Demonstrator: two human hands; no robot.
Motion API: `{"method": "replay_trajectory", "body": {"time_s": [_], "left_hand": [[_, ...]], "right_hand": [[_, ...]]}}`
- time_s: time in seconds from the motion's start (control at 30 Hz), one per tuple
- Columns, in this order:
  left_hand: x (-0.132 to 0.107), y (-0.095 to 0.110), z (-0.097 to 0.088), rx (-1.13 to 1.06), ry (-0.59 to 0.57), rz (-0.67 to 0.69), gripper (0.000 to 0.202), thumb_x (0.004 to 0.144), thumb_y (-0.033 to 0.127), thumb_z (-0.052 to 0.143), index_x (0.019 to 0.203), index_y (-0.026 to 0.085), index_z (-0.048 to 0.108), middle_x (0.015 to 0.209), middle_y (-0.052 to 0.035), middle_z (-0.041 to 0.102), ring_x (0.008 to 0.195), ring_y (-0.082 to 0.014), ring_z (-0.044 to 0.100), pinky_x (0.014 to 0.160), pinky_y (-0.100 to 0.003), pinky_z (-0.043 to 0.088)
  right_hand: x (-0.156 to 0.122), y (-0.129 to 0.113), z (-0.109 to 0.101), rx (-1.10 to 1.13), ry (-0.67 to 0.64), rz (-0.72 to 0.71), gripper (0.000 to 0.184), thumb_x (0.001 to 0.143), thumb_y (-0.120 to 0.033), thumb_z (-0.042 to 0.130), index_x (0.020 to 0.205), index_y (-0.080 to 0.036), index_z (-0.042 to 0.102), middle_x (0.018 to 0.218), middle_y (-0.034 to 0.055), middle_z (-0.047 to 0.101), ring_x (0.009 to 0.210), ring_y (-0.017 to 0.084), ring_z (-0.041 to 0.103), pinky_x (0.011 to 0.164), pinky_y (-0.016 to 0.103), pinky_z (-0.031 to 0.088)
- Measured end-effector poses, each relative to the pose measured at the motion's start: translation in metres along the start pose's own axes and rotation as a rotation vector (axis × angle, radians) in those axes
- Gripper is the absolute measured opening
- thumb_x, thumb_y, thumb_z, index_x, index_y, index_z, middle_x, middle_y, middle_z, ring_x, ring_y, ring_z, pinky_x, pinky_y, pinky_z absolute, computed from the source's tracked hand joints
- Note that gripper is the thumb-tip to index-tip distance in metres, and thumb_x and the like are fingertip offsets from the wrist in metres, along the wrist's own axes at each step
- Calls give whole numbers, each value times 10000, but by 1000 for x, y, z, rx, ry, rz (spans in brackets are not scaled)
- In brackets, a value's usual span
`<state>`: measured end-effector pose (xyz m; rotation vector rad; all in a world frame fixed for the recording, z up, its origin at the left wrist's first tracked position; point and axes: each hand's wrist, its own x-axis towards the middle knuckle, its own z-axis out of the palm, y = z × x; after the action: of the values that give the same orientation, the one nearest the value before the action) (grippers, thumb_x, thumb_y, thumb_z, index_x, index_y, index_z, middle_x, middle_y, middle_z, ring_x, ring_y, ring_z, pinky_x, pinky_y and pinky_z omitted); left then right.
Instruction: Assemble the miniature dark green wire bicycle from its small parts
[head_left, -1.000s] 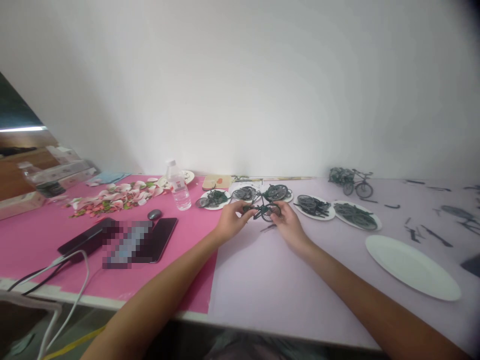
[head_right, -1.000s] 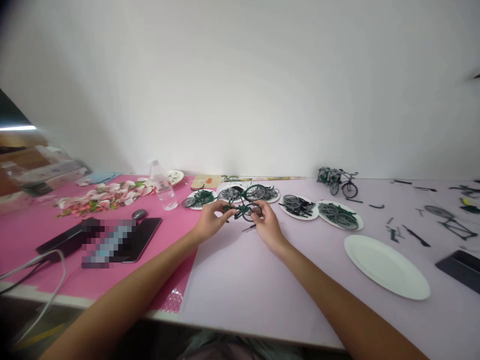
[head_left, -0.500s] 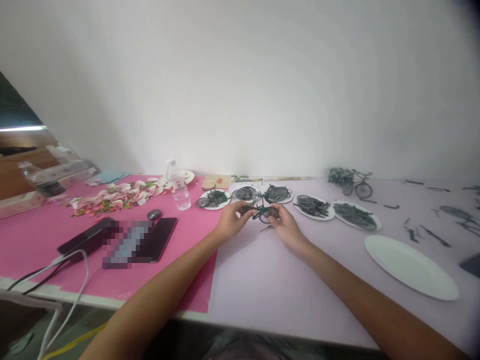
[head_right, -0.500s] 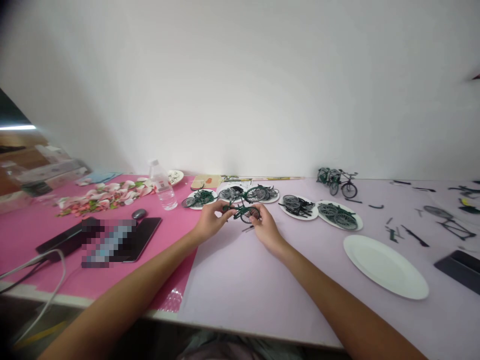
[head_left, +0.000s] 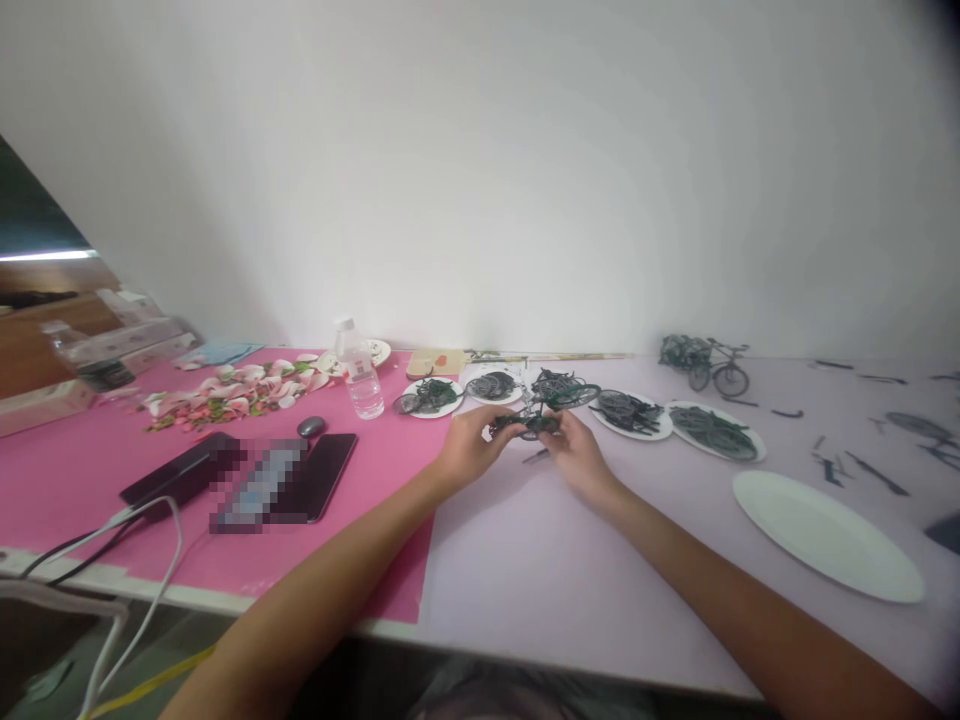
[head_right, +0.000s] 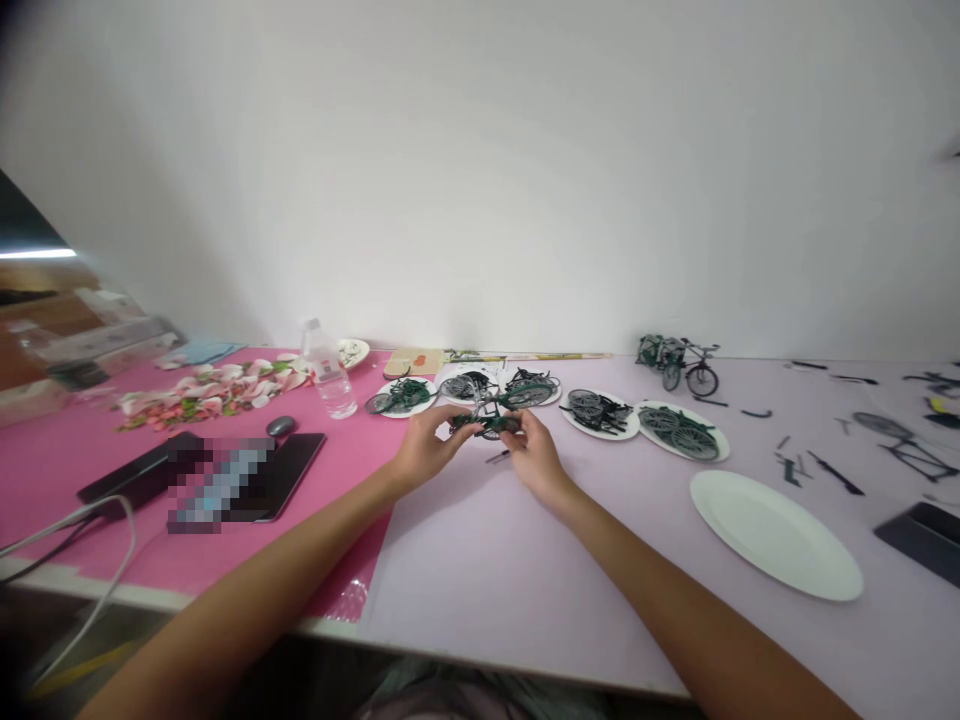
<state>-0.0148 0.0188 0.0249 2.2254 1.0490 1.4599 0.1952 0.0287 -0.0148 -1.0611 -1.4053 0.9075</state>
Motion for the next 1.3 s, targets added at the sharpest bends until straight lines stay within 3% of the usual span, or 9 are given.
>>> {"method": "replay_trajectory", "body": {"time_s": [0.17,0.4,0.53,0.87,1.1,1.3], "left_hand": [[-1,5,0,8,-14,57,251,954,422,702,1070,206,754,987,-79,787,846,-206,723,777,-310,552],[-2,12,1,-49,7,2,259,947,437,704,1053,205,753,982,-77,784,843,-203,717,712,-285,544],[0,12,3,-136,50,-105,304,909,477,741,1009,190,764,934,-72,777,794,-192,693,738,-291,548],[7,-5,14,-684,15,-470,466,776,516,850,969,105,744,909,-102,775,808,-195,723,737,-288,581],[8,-11,12,-777,3,-642,548,704,533,900,997,95,750,909,-104,784,784,-190,737,756,-316,613],[8,-8,6,-819,-101,-638,627,658,490,944,1113,106,747,1063,-131,785,917,-239,757,843,-357,626]], "right_hand": [[-3,-11,2,66,-60,56,406,793,-465,791,1066,-207,636,1080,80,745,1007,275,705,955,500,567],[-9,-25,5,156,-97,118,487,764,-525,846,1068,-216,624,1057,77,753,1005,293,728,824,435,614],[-11,-27,7,218,-113,135,459,758,-512,858,1021,-221,619,1017,74,754,1015,308,732,736,387,622],[-11,-28,6,241,-136,117,464,750,-443,884,1113,-197,731,1173,94,752,1109,270,696,1023,422,527],[-10,-25,5,337,-114,235,455,710,-434,915,1064,-181,782,1085,93,781,964,254,742,849,372,592],[-7,-22,4,380,-85,258,403,674,-385,936,984,-177,785,988,74,788,908,248,750,838,382,608]]}}
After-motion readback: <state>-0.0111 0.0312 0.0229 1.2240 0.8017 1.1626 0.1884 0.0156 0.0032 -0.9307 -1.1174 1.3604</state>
